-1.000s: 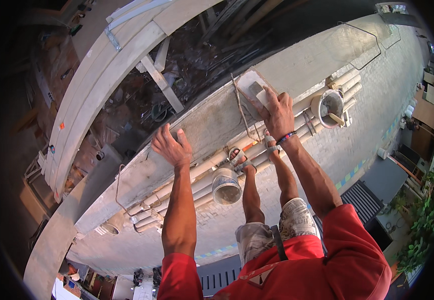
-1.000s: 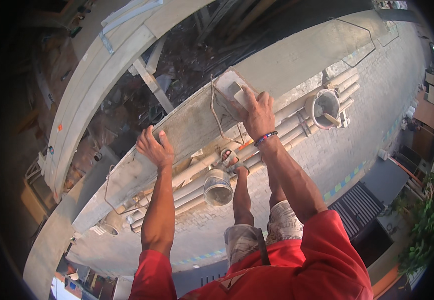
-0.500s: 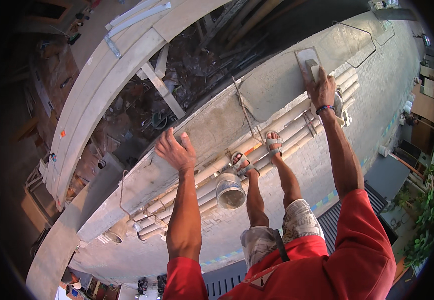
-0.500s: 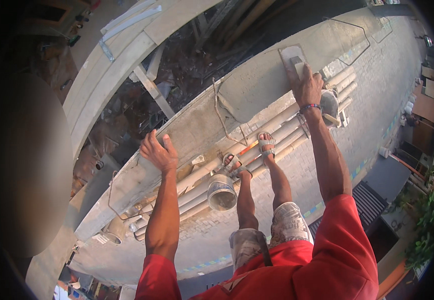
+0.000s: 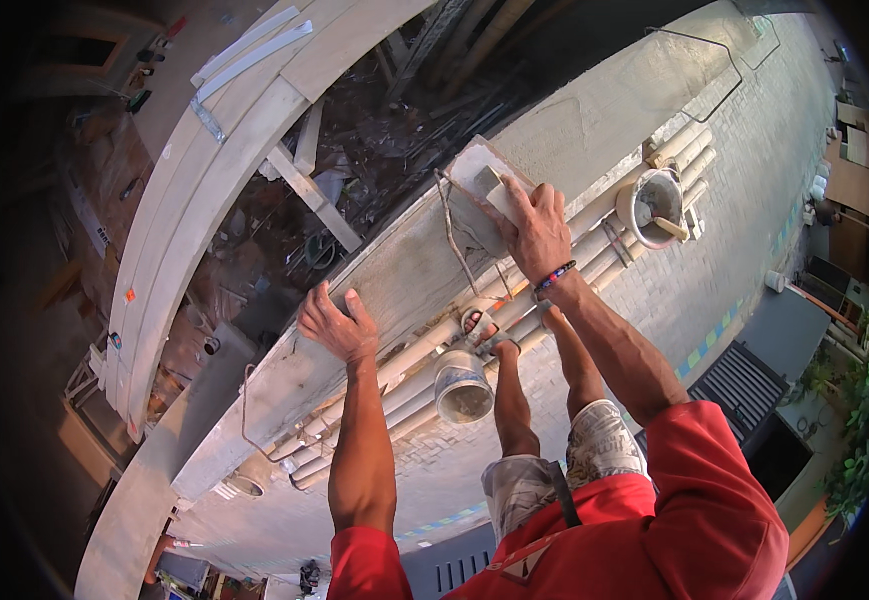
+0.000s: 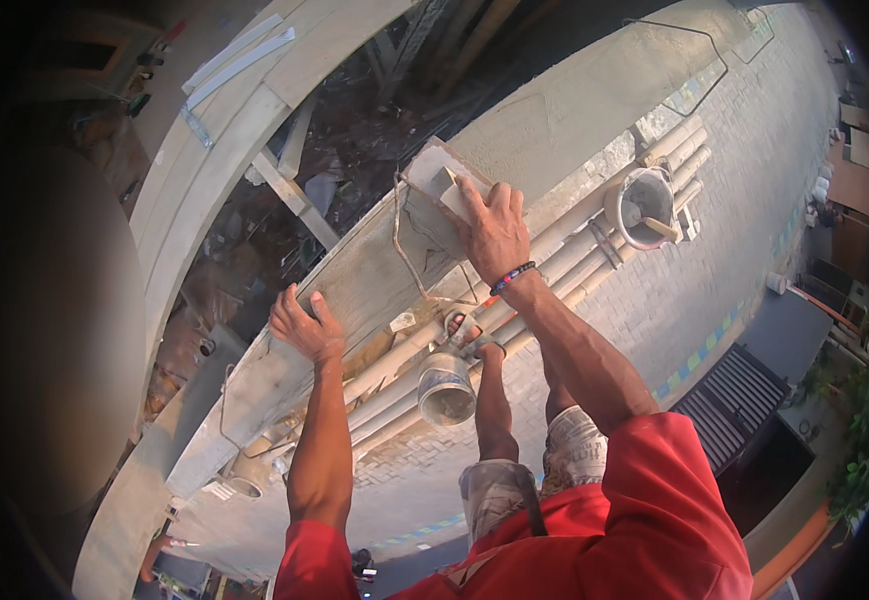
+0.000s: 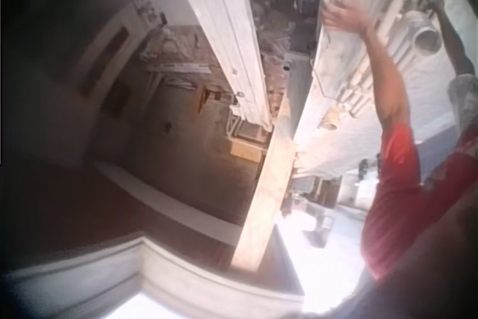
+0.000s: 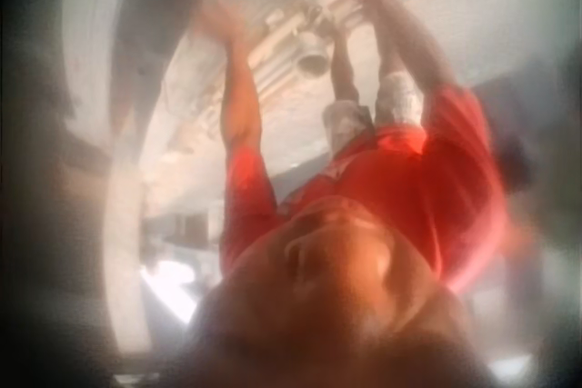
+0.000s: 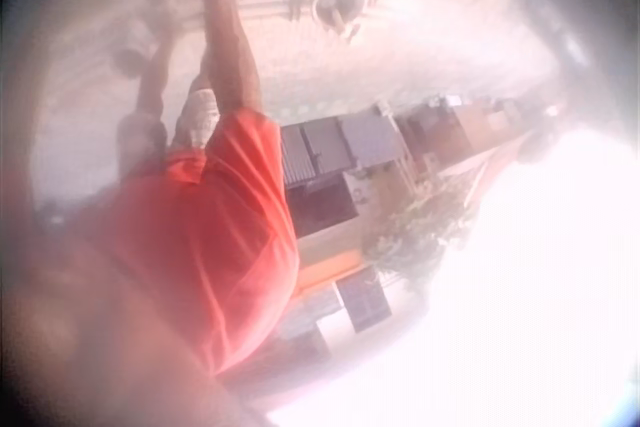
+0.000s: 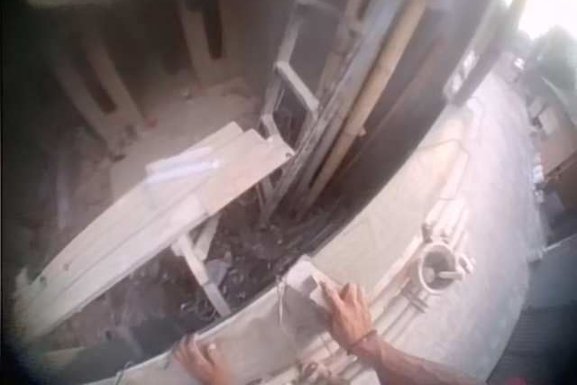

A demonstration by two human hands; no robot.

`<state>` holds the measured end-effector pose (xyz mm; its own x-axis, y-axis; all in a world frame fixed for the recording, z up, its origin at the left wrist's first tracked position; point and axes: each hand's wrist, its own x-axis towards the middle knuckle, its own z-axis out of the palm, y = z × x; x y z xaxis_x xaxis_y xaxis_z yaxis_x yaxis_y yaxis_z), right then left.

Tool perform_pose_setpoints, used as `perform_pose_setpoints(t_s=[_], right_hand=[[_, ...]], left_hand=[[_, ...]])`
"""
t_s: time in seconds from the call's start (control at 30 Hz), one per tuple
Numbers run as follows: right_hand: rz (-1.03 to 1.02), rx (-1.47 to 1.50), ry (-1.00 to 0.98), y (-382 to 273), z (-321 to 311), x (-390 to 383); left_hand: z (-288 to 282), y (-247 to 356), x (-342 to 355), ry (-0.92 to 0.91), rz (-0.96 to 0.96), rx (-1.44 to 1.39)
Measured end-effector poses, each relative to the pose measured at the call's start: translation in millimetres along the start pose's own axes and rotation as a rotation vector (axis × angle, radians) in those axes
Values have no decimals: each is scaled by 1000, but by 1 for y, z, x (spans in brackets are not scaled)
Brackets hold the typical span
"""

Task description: The person scoops cement from a bucket using a trowel and applies it to a concrete surface. They then use a float to smooth the cement, repeating the process to cover a larger area.

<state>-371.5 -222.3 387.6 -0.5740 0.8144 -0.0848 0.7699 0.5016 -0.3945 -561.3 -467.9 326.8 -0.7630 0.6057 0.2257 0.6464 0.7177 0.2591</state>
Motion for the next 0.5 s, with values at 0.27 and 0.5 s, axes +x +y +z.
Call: perform_pose_setpoints(t_s=[0.27, 0.5], right_hand=[[148, -89, 184, 82, -34, 68], [371, -326, 379, 235, -123, 150]], left_hand=[[0, -6, -1, -7, 3, 33], [3, 1, 2, -21, -1, 14]])
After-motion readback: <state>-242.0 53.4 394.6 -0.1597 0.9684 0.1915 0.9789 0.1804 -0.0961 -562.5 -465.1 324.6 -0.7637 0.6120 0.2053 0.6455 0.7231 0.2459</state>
